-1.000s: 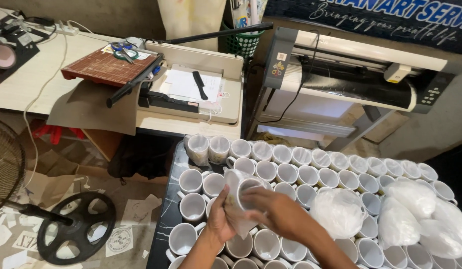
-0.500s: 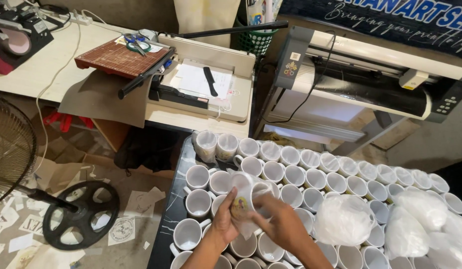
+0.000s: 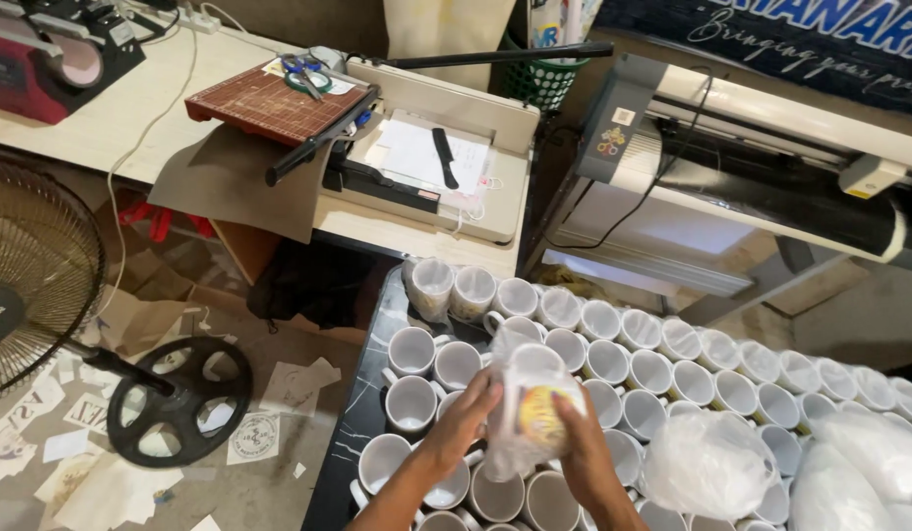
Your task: The person places individual mugs into plastic bags while working at a table filled with many white mugs.
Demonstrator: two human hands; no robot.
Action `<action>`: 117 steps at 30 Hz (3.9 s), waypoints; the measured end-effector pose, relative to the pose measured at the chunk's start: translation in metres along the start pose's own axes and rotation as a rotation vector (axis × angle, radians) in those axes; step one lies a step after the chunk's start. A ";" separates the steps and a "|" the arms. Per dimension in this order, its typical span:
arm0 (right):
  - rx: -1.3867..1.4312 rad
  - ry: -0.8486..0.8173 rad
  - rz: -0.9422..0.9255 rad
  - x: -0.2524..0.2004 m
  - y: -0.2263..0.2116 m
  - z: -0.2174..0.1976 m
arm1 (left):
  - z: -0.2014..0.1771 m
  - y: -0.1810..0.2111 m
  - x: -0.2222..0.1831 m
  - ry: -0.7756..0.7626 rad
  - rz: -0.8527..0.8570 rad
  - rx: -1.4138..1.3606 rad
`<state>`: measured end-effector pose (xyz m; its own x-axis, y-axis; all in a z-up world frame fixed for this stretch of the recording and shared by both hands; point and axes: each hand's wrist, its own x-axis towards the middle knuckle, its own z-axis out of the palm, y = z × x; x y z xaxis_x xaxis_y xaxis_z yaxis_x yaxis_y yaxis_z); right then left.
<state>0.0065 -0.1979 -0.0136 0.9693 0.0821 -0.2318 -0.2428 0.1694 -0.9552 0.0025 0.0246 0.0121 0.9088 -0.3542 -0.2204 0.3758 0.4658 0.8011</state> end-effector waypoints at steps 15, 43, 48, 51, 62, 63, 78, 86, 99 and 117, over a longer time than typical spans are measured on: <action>0.472 0.254 0.187 0.047 -0.052 0.014 | -0.136 0.037 0.059 0.361 0.015 1.496; 0.434 0.186 0.138 0.097 -0.072 0.017 | -0.155 0.038 0.073 0.322 -0.226 1.489; 0.405 0.066 0.090 0.131 -0.068 0.022 | -0.153 0.044 0.071 0.285 -0.256 1.513; 0.290 -0.058 0.019 0.145 -0.075 0.041 | -0.151 0.046 0.068 0.267 -0.260 1.497; -0.906 -0.282 -0.426 0.194 -0.067 0.161 | -0.144 0.042 0.062 0.297 -0.251 1.439; -1.003 -0.333 -0.448 0.195 -0.064 0.168 | -0.144 0.043 0.060 0.288 -0.278 1.454; -1.088 -0.201 -0.362 0.200 -0.044 0.180 | -0.155 0.023 0.056 0.465 -0.053 1.274; -0.950 -0.027 -0.210 0.193 -0.032 0.168 | -0.103 0.068 0.078 0.633 0.609 1.352; -1.351 -0.622 -0.705 0.178 -0.100 0.157 | -0.164 0.104 0.091 0.162 0.357 0.965; -1.145 -0.664 -0.238 0.224 -0.070 0.125 | -0.193 0.024 0.081 0.268 -0.011 1.220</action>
<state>0.2357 -0.0683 0.0243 0.7018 0.6780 -0.2186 0.4128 -0.6371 -0.6509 0.1202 0.1629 -0.0940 0.9688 -0.1105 -0.2221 0.1009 -0.6424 0.7597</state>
